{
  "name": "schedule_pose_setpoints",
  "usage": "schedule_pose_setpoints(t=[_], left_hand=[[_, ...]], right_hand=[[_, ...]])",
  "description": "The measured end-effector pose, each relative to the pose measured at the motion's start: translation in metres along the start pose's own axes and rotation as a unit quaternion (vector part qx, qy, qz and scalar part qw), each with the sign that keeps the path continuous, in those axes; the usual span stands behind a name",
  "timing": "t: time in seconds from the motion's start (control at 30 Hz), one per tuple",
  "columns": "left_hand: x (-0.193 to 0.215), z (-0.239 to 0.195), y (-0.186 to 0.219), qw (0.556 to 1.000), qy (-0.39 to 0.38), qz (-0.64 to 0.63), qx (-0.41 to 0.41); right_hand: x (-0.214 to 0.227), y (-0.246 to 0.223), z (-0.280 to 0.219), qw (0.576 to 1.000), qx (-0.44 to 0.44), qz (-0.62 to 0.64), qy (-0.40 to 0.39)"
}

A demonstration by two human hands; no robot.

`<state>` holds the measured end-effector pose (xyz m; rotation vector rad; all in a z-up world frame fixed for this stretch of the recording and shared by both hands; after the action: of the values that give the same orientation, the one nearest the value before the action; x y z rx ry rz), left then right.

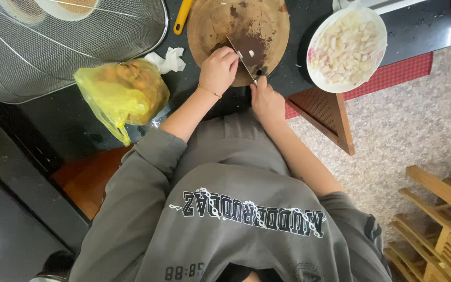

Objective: The person chops cloves of garlic on a wooden board with a knife and moves the chopped pieces into a white bowl.

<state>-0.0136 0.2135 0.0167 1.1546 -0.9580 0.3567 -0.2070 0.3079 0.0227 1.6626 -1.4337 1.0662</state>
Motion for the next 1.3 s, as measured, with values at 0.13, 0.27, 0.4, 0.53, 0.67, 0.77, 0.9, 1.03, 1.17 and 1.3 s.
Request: schedule_pose_setpoints(t=[0.13,0.27,0.4,0.53,0.67,0.77,0.9,1.03,1.17,1.3], left_hand=[[0.001,-0.003,0.0,1.0,-0.01,0.01,-0.001],[-0.001,-0.003,-0.003,1.0,-0.018,-0.013,-0.002],[-0.008,-0.005,-0.005,1.0,-0.012,-0.011,0.011],[-0.008,-0.004,-0.005,1.0,-0.02,-0.002,0.009],[-0.007,-0.004,-0.005,1.0,-0.008,0.005,0.003],[-0.004,-0.003,-0.003,1.0,-0.011,-0.002,0.003],[-0.003,-0.003,0.0,1.0,-0.006,0.003,-0.003],[-0.004,-0.005,0.005,0.998,0.022,0.049,0.01],[0.008,0.003,0.017,0.995,0.006,0.1,-0.024],[0.0,0.011,0.012,0.991,-0.017,0.124,-0.053]], right_hand=[[-0.002,0.008,0.002,0.998,0.02,0.06,-0.027],[-0.001,0.024,-0.012,0.999,0.038,0.008,0.013],[0.014,0.017,-0.022,0.992,0.015,0.118,-0.049],[0.016,0.013,-0.021,0.996,0.025,0.07,-0.042],[0.013,0.009,-0.012,0.992,0.023,0.105,-0.069],[0.0,0.005,0.001,0.999,0.011,-0.044,0.021],[-0.004,0.01,0.006,0.999,0.017,0.037,-0.027],[0.009,0.03,-0.014,0.984,0.018,0.145,-0.104],[0.027,0.033,-0.017,0.973,-0.012,0.197,-0.119],[0.027,0.034,-0.014,0.971,-0.013,0.201,-0.128]])
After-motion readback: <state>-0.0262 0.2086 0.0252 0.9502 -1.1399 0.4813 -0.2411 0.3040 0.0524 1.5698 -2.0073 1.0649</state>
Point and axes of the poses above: each hand's wrist, its own z-axis towards the middle knuckle, its own x-axis out of the back of the hand, y = z × x, the point moved 2 cm from there along z, towards the middle knuckle, and after that the axes turned 15 degrees about -y, right-handed, at the moved point
